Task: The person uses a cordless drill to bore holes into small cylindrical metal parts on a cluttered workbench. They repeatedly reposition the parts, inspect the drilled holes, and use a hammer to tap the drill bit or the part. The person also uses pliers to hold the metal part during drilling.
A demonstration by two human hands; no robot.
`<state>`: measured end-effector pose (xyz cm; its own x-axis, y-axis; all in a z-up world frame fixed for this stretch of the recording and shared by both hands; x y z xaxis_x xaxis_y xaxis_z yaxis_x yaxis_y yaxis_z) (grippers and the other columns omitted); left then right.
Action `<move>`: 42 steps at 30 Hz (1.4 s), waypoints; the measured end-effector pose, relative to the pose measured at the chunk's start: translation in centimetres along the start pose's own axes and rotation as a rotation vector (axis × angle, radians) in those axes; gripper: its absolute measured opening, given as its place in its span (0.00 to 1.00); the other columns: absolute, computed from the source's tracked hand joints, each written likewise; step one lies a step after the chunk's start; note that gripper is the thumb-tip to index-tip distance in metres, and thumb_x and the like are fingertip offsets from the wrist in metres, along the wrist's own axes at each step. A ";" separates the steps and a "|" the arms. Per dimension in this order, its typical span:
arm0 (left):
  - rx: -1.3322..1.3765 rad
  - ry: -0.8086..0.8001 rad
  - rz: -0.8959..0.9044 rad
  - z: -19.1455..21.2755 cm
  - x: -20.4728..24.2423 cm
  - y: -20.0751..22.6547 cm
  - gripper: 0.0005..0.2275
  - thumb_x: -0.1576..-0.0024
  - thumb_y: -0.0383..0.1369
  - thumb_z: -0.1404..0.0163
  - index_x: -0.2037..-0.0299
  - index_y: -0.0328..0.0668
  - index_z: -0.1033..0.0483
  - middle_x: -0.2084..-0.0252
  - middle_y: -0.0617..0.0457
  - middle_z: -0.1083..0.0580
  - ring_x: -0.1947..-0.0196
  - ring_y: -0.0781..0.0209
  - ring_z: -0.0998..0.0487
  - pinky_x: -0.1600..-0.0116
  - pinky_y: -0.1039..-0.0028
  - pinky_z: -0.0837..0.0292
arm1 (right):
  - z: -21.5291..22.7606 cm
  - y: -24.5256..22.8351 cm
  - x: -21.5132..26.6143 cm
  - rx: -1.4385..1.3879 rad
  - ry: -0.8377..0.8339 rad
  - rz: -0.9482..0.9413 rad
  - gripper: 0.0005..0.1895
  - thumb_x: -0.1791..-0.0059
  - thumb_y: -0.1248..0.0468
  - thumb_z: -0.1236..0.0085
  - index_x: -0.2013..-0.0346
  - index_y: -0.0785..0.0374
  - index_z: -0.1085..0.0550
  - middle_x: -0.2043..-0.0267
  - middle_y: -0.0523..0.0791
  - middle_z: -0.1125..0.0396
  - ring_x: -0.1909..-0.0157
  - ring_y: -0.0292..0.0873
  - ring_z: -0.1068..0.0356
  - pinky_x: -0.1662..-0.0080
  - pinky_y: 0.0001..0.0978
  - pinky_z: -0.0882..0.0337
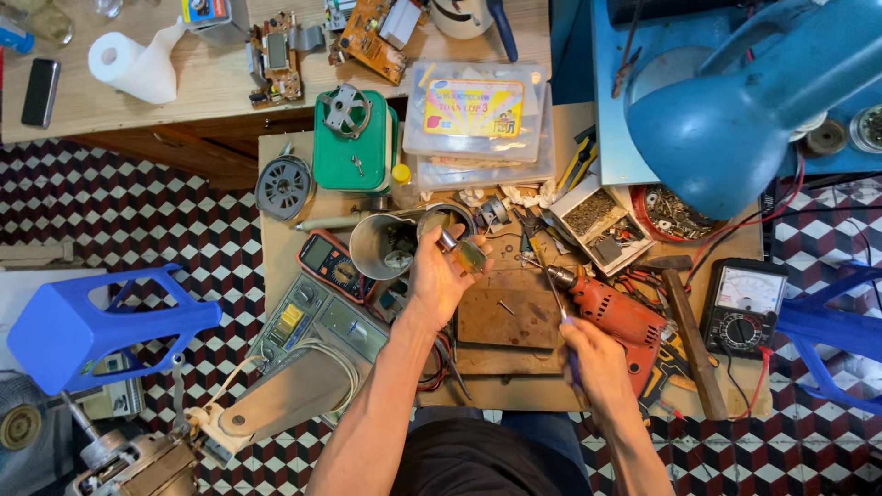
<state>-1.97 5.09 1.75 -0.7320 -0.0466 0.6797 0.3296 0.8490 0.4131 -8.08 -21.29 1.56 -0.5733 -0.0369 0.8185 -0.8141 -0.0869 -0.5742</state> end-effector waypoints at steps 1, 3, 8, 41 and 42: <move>0.010 -0.015 0.006 0.0 0.5 0.0 0.18 0.38 0.47 0.57 0.48 0.41 0.31 0.56 0.41 0.22 0.54 0.47 0.20 0.46 0.53 0.25 | -0.3 -0.6 -2.0 0.173 0.029 0.108 0.19 0.49 0.55 0.48 0.50 0.65 0.23 0.76 0.45 0.31 0.78 0.39 0.35 0.76 0.32 0.38; -0.028 -0.046 -0.004 -0.2 1.4 -0.1 0.18 0.38 0.45 0.57 0.46 0.40 0.31 0.53 0.40 0.23 0.53 0.48 0.20 0.44 0.53 0.25 | -1.4 -2.4 -5.6 0.542 0.117 0.369 0.18 0.47 0.57 0.48 0.50 0.65 0.23 0.69 0.54 0.27 0.67 0.51 0.28 0.63 0.42 0.30; -0.061 -0.097 -0.021 -0.8 3.0 -0.2 0.16 0.35 0.41 0.53 0.45 0.37 0.29 0.51 0.44 0.28 0.50 0.52 0.23 0.41 0.51 0.22 | -3.8 -7.6 -8.1 1.021 0.269 0.711 0.19 0.48 0.60 0.49 0.43 0.62 0.25 0.56 0.60 0.29 0.54 0.64 0.29 0.53 0.55 0.30; -0.323 -0.207 0.053 -3.4 6.3 -3.1 0.15 0.41 0.40 0.45 0.49 0.42 0.27 0.53 0.54 0.24 0.51 0.61 0.21 0.48 0.62 0.17 | -5.5 -7.1 4.8 0.300 0.077 0.787 0.21 0.49 0.64 0.39 0.42 0.65 0.27 0.54 0.45 0.26 0.56 0.37 0.26 0.54 0.28 0.26; -0.367 -0.238 0.065 -3.4 6.4 -2.7 0.15 0.41 0.39 0.45 0.47 0.43 0.28 0.52 0.55 0.24 0.50 0.63 0.21 0.48 0.63 0.18 | -5.3 -7.2 4.8 0.303 0.081 0.751 0.20 0.49 0.63 0.39 0.43 0.65 0.26 0.55 0.45 0.25 0.56 0.37 0.25 0.55 0.28 0.25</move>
<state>-5.51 0.69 7.05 -0.8055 0.1603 0.5705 0.5382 0.6009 0.5910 -5.40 -15.59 9.51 -0.9708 -0.1216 0.2066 -0.1560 -0.3340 -0.9296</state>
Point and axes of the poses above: each hand's wrist, its own x-axis away from the middle knuckle, its own z-axis out of the back of the hand, y = z × x, the point moved 2 cm from there along -x, towards the middle knuckle
